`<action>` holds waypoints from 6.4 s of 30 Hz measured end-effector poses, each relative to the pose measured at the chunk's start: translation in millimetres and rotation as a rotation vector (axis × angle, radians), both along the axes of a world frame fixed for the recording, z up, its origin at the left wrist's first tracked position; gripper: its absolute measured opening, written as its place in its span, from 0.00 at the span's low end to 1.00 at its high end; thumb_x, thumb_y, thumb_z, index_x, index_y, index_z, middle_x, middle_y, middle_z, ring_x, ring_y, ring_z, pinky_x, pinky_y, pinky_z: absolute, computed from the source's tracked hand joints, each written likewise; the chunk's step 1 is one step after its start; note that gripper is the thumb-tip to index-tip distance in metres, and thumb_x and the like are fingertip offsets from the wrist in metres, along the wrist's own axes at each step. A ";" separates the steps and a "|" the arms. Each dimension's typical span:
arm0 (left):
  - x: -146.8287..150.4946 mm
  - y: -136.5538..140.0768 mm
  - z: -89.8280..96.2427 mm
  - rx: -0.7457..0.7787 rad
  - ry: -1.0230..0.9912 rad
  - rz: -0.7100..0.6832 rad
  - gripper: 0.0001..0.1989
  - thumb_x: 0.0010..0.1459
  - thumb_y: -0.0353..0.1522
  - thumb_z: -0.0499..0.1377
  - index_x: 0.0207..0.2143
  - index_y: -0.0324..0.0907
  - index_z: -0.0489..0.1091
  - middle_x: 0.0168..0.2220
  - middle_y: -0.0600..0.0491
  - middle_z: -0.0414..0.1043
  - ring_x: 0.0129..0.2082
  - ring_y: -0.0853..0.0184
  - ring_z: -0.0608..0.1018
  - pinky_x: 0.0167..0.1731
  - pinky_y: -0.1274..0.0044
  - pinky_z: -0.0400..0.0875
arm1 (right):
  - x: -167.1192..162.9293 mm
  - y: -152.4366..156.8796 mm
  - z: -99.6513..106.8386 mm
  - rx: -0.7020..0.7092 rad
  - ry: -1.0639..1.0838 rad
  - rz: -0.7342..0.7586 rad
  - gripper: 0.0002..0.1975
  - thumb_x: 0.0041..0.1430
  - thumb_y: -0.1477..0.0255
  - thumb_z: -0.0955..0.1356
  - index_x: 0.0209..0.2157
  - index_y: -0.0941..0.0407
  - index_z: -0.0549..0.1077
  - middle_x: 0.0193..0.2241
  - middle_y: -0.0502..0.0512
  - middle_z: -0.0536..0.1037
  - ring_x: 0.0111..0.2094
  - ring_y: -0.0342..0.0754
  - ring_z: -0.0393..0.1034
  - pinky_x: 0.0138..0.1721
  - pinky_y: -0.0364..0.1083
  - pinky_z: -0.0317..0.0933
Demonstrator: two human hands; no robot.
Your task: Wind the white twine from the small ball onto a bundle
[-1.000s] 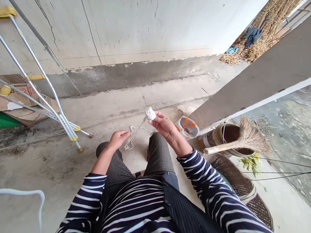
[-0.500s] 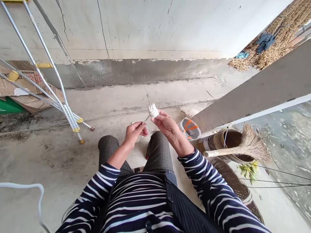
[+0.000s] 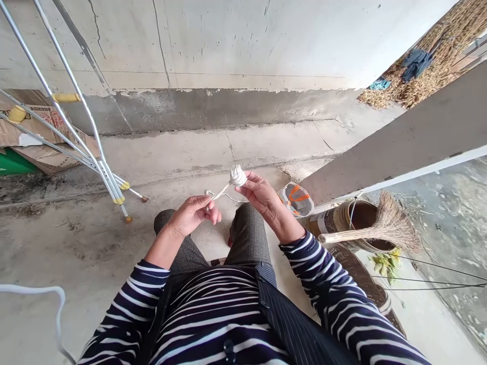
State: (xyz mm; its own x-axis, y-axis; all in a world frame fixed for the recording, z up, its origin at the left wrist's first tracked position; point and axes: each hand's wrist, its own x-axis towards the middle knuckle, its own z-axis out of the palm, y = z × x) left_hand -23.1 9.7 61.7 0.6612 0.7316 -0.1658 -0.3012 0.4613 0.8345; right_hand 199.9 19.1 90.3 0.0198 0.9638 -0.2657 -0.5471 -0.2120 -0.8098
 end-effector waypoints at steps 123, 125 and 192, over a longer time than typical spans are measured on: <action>16.0 39.6 -47.3 0.296 0.617 0.087 0.16 0.56 0.32 0.61 0.47 0.39 0.78 0.42 0.47 0.81 0.26 0.69 0.78 0.27 0.78 0.72 | -24.7 -19.5 -80.2 -0.124 -0.128 0.208 0.17 0.32 0.70 0.79 0.30 0.57 0.82 0.27 0.51 0.82 0.26 0.43 0.73 0.31 0.44 0.70; 21.0 22.6 -53.3 0.204 0.473 0.103 0.19 0.54 0.33 0.64 0.49 0.38 0.76 0.41 0.47 0.81 0.30 0.67 0.80 0.31 0.77 0.75 | -23.1 -17.9 -77.8 -0.122 -0.136 0.184 0.17 0.32 0.70 0.80 0.30 0.58 0.81 0.27 0.51 0.83 0.24 0.42 0.72 0.30 0.44 0.70; 8.2 -7.5 -1.6 0.117 0.286 -0.142 0.16 0.59 0.42 0.65 0.34 0.35 0.75 0.27 0.51 0.75 0.20 0.72 0.73 0.24 0.79 0.66 | 10.8 -9.5 -46.0 0.013 0.117 0.343 0.11 0.42 0.77 0.79 0.31 0.58 0.81 0.25 0.49 0.79 0.22 0.37 0.63 0.21 0.37 0.58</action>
State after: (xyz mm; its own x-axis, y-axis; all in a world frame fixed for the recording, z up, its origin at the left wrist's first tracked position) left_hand -14.9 2.1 60.2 0.6971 0.6602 -0.2798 0.0130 0.3785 0.9255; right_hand 210.7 9.6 44.3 -0.3355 0.9123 -0.2350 -0.5348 -0.3898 -0.7497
